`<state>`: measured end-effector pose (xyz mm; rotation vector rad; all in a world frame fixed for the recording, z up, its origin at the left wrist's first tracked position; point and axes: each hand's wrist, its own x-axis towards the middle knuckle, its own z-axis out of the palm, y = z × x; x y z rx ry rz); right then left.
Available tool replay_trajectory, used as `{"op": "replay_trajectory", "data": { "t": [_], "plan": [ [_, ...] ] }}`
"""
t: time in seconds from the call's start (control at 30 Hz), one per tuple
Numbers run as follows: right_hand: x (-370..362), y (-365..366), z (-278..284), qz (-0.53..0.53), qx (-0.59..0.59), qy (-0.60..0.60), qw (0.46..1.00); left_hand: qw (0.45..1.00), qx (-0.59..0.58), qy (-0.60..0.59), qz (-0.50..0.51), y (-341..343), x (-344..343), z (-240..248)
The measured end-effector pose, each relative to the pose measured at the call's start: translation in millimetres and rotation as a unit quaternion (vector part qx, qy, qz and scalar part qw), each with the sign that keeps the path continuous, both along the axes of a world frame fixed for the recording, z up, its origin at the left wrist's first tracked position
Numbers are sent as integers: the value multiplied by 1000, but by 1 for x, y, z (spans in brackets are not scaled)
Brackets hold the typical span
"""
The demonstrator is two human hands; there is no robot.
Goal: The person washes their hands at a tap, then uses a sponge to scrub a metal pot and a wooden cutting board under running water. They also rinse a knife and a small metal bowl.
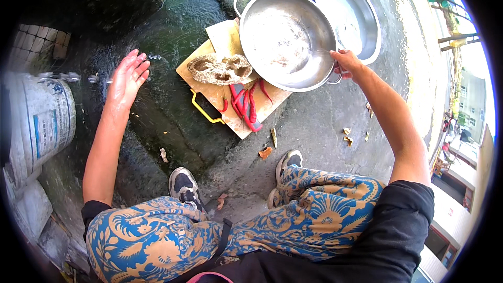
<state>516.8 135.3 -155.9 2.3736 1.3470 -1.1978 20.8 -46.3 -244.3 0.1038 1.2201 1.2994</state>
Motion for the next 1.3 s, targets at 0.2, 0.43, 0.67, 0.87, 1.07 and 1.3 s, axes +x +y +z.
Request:
{"op": "replay_trajectory", "data": {
  "t": [0.2, 0.43, 0.67, 0.87, 1.07, 1.3],
  "plan": [
    [9, 26, 15, 78, 96, 125, 984, 997, 29, 58, -36, -3, 5, 24],
    [-95, 58, 71, 266, 219, 136, 929, 974, 106, 171, -102, 7, 7, 65],
    [-234, 50, 85, 478, 205, 122, 846, 970, 129, 141, -151, -5, -38, 78],
    [-314, 25, 98, 579, 292, 130, 750, 967, 19, 116, -227, -55, -78, 84],
    [-333, 16, 68, 529, 402, 217, 715, 971, -53, 65, -222, -95, -46, 70],
    [-253, -51, 2, 652, 252, 118, 705, 990, -82, -108, -48, -152, -44, 62]
  ]
}}
